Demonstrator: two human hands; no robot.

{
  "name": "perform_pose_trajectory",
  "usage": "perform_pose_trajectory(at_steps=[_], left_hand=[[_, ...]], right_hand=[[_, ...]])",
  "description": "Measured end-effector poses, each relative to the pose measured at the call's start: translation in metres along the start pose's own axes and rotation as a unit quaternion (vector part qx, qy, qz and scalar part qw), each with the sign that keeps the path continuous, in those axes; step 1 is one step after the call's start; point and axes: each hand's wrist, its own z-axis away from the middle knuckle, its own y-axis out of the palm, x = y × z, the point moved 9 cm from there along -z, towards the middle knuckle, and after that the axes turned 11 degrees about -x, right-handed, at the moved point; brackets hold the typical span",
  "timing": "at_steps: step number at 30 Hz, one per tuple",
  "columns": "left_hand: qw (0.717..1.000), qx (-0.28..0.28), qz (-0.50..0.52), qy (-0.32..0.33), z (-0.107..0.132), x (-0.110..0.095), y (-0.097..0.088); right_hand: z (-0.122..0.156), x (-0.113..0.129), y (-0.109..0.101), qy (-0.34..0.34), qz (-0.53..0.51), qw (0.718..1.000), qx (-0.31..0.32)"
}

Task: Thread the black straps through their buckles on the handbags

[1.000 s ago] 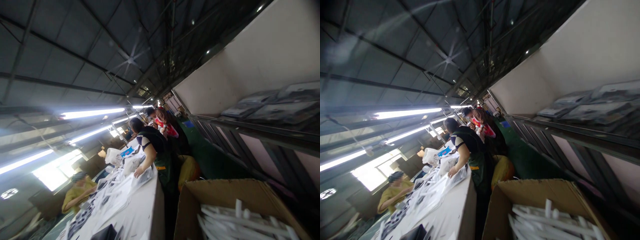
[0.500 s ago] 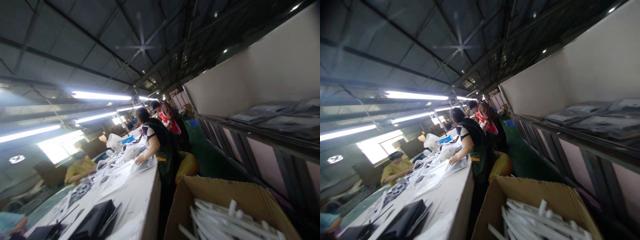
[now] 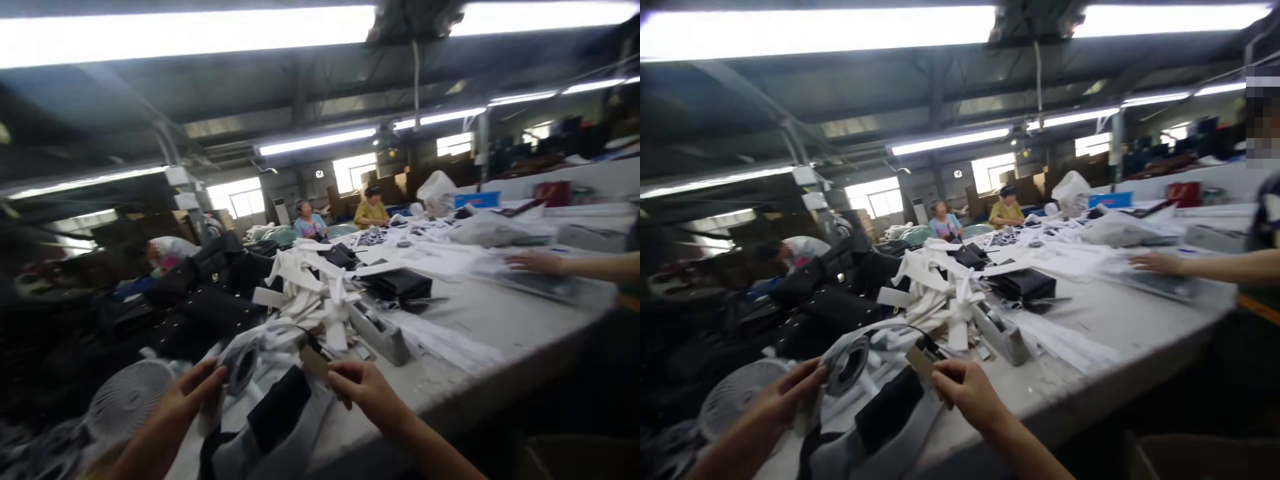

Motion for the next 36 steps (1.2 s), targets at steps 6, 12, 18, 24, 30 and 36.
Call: perform_pose_trajectory(at_steps=[6,12,18,24,30,36], left_hand=[[0.997,0.059,0.053,0.011,-0.001,-0.001,0.005],[0.99,0.122,0.067,0.005,0.009,-0.006,0.004],[0.985,0.156,0.072,-0.001,0.011,-0.009,0.004],[0.978,0.199,0.064,0.008,0.011,-0.011,0.004],[0.973,0.227,0.035,0.03,0.017,-0.018,0.007],[0.967,0.249,0.005,0.055,0.025,-0.028,0.012]], right_hand=[[-0.001,0.024,0.092,-0.016,0.079,0.992,0.093],[-0.016,0.033,0.146,-0.039,0.107,0.987,0.11],[-0.014,0.034,0.162,0.044,0.014,0.992,0.121],[0.004,0.027,0.17,0.14,-0.139,0.973,0.121],[0.003,0.004,0.17,0.174,-0.181,0.965,0.078],[0.005,-0.008,0.164,0.193,-0.195,0.962,-0.008]])
